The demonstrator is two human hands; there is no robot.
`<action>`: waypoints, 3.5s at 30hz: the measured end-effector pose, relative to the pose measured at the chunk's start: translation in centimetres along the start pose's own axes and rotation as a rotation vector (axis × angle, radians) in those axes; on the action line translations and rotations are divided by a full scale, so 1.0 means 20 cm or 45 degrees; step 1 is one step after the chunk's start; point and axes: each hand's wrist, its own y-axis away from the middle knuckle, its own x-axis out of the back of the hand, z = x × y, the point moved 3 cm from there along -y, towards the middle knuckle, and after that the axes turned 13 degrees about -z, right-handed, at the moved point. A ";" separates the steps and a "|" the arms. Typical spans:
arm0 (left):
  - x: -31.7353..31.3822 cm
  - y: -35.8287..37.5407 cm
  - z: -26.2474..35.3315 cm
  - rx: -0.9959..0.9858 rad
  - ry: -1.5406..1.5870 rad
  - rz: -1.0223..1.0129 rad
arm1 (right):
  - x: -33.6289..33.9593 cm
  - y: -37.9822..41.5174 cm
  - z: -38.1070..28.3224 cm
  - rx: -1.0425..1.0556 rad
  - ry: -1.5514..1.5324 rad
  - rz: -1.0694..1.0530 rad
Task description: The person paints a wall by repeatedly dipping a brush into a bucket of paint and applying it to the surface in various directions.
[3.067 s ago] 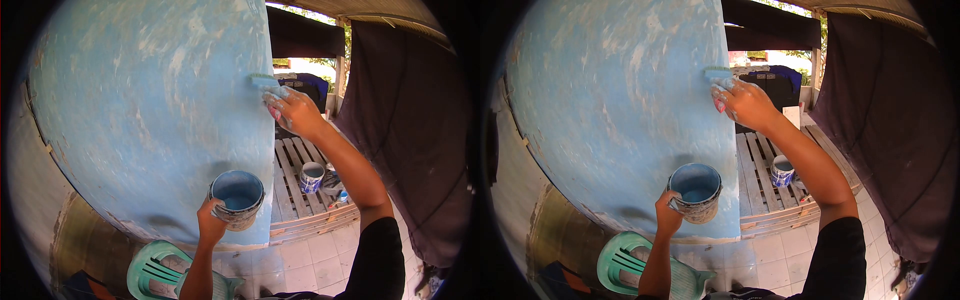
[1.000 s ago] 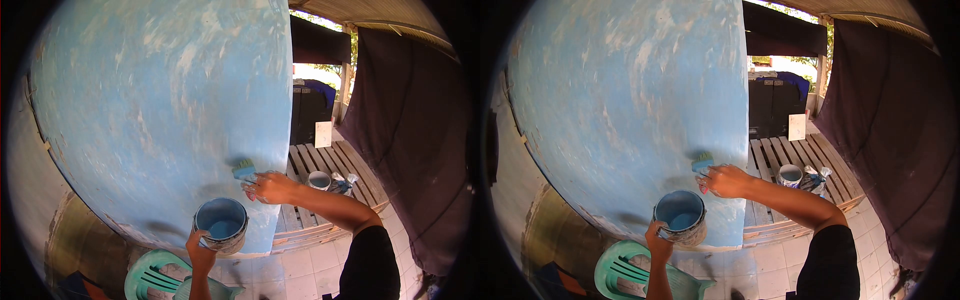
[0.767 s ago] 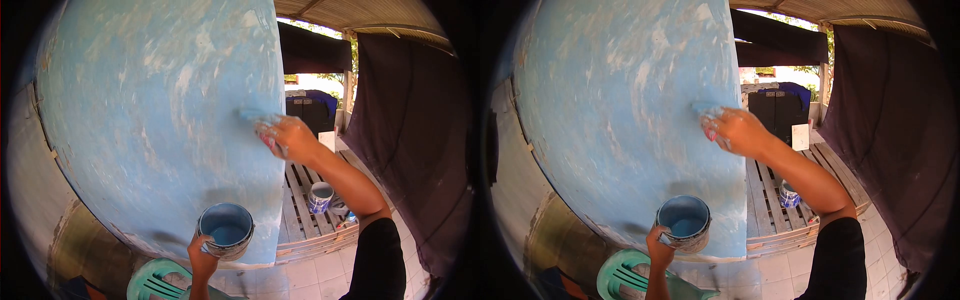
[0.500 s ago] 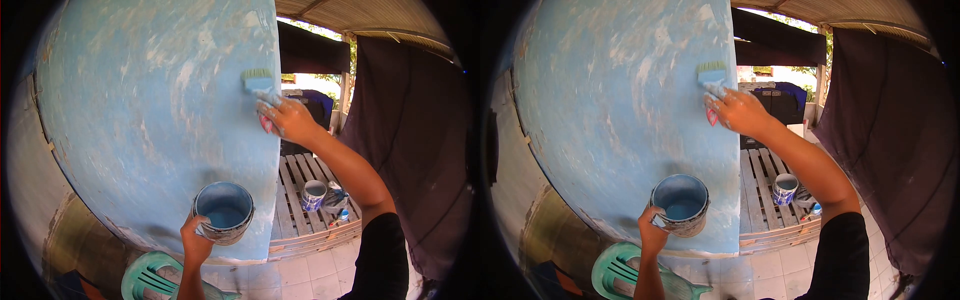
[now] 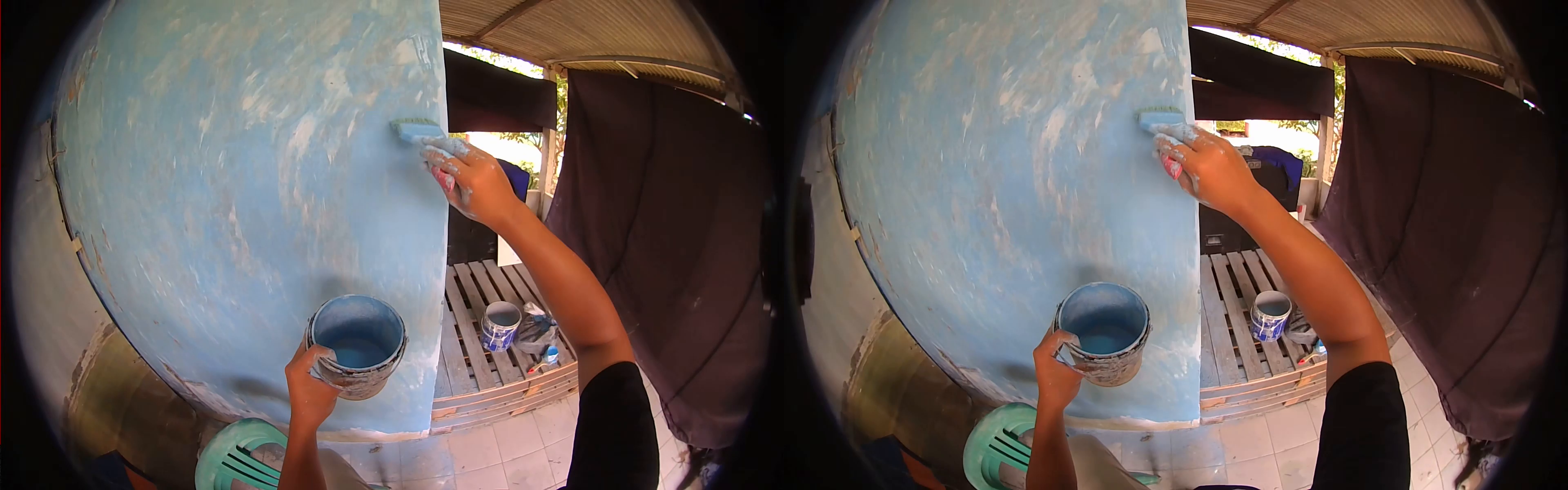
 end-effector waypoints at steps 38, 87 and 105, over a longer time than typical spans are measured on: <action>-0.02 -0.23 -0.36 -0.081 0.195 -0.190 | -0.01 0.14 -0.06 -0.206 -0.131 0.099; 0.55 -0.24 -0.38 -0.151 0.029 -0.175 | -0.33 -0.08 -0.46 -0.280 -0.398 -0.418; 0.61 -0.37 -0.53 -0.305 0.129 -0.257 | -0.22 -0.27 -0.54 -0.337 -0.272 0.041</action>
